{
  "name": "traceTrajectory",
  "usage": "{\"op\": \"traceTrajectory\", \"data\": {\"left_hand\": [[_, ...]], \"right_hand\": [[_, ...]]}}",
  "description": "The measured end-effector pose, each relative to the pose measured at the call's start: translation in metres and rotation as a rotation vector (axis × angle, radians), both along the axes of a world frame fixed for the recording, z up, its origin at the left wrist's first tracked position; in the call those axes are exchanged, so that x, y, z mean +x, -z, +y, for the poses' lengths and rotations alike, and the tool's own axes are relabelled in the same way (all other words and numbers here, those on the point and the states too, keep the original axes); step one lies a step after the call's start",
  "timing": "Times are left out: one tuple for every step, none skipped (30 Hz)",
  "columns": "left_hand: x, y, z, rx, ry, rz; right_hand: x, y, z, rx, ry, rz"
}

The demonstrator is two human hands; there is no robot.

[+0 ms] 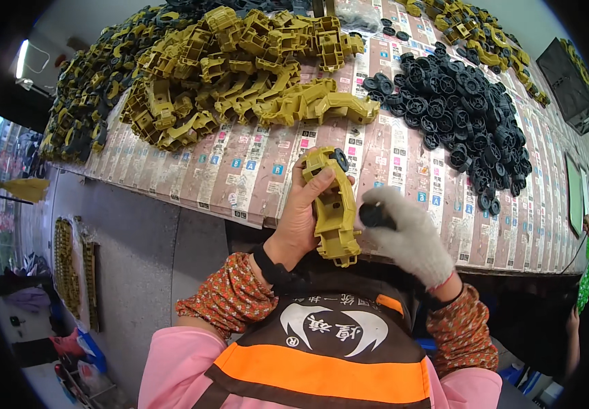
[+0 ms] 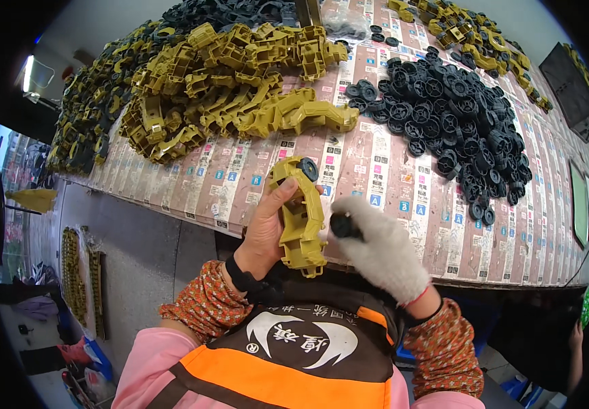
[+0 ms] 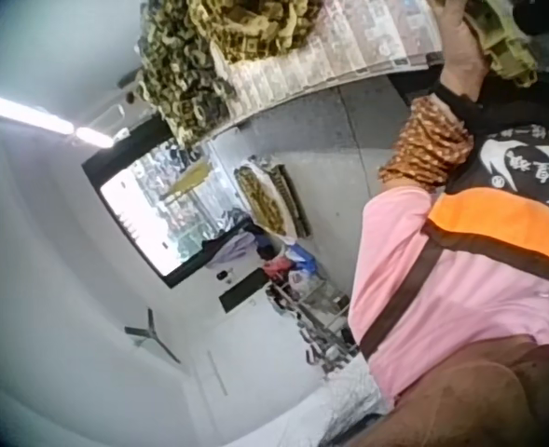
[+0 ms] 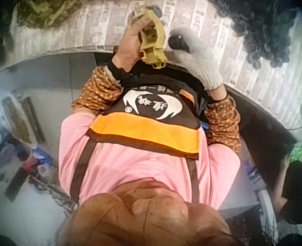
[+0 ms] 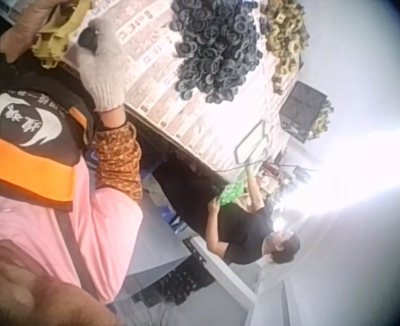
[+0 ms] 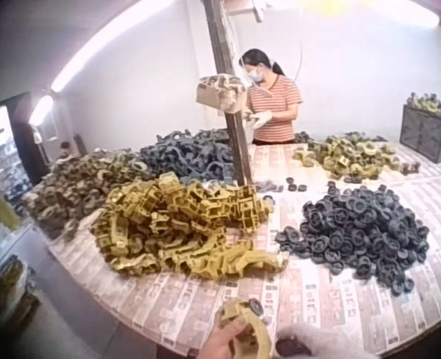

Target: The person sits at a table and repeatedly picks up yellow plastic frames and black circular wheels. They insert the wheels into the frames one by one, completing the assembly of each unit before moving to the next. The person wears gloves and an apron while performing this repetitive assembly task.

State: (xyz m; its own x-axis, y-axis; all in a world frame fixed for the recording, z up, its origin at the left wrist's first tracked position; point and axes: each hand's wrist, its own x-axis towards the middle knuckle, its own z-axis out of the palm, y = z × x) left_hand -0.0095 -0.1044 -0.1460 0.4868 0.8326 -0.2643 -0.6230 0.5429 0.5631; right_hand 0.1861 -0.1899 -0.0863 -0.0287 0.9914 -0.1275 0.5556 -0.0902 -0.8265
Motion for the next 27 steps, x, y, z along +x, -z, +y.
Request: {"op": "traceTrajectory", "data": {"left_hand": [[0.001,-0.001,0.001,0.019,-0.001,0.013],[0.002,-0.002,0.002,0.038,-0.002,0.026],[0.004,-0.003,0.002,0.057,-0.005,0.039],[0.004,-0.004,0.002,0.084,-0.036,0.040],[0.006,-0.005,0.002,0.112,-0.067,0.042],[0.006,-0.006,0.002,0.139,-0.098,0.044],[0.007,-0.006,0.003,0.156,-0.116,0.055],[0.007,-0.006,0.004,0.174,-0.133,0.067],[0.008,-0.006,0.004,0.191,-0.150,0.079],[0.009,-0.005,0.004,0.213,-0.164,0.093],[0.009,-0.004,0.003,0.235,-0.177,0.108],[0.010,-0.003,0.001,0.257,-0.191,0.122],[0.011,-0.003,0.000,0.299,-0.215,0.146],[0.012,-0.002,-0.001,0.342,-0.239,0.170],[0.013,-0.002,-0.003,0.385,-0.264,0.193],[0.014,-0.004,-0.003,0.433,-0.289,0.213],[0.015,-0.006,-0.005,0.481,-0.316,0.232],[0.014,-0.007,-0.007,0.528,-0.342,0.252],[0.016,-0.006,-0.006,0.603,-0.393,0.314],[0.018,-0.014,-0.009,0.622,-0.400,0.287],[0.019,-0.014,-0.010,0.707,-0.437,0.322],[0.022,-0.014,-0.010,0.788,-0.469,0.343],[0.022,-0.016,-0.012,0.829,-0.475,0.347],[0.024,-0.018,-0.012,0.847,-0.486,0.320],[0.025,-0.020,-0.013,0.903,-0.513,0.336],[0.025,-0.022,-0.014,0.959,-0.540,0.352],[0.026,-0.024,-0.013,1.012,-0.545,0.360]], "right_hand": [[-0.008,0.005,-0.005,0.059,0.010,0.071],[-0.015,0.011,-0.009,0.119,0.019,0.143],[-0.018,0.012,-0.011,0.107,0.051,0.163],[-0.021,0.014,-0.012,0.095,0.076,0.183],[-0.024,0.015,-0.013,0.084,0.101,0.203],[-0.025,0.018,-0.015,0.093,0.104,0.246],[-0.027,0.020,-0.017,0.101,0.111,0.287],[-0.028,0.023,-0.018,0.110,0.117,0.328],[-0.029,0.026,-0.018,0.172,0.084,0.291],[-0.030,0.029,-0.018,0.234,0.051,0.248],[-0.030,0.031,-0.018,0.295,0.019,0.205],[-0.031,0.030,-0.020,0.282,0.044,0.211],[-0.033,0.029,-0.022,0.271,0.066,0.223],[-0.035,0.027,-0.024,0.261,0.088,0.234],[-0.036,0.023,-0.025,0.263,0.095,0.208],[-0.037,0.015,-0.026,0.270,0.102,0.180],[-0.038,0.011,-0.027,0.276,0.109,0.152],[-0.042,0.010,-0.029,0.266,0.114,0.132],[-0.044,0.008,-0.032,0.265,0.123,0.103],[-0.044,0.006,-0.033,0.277,0.130,0.076],[-0.045,0.016,-0.034,0.321,0.118,0.099],[-0.046,0.014,-0.034,0.351,0.132,0.066],[-0.046,0.013,-0.034,0.336,0.140,0.112],[-0.045,0.014,-0.033,0.320,0.147,0.159],[-0.045,0.016,-0.033,0.300,0.145,0.148],[-0.044,0.015,-0.032,0.331,0.145,0.119],[-0.043,0.008,-0.031,0.326,0.151,0.112]]}}
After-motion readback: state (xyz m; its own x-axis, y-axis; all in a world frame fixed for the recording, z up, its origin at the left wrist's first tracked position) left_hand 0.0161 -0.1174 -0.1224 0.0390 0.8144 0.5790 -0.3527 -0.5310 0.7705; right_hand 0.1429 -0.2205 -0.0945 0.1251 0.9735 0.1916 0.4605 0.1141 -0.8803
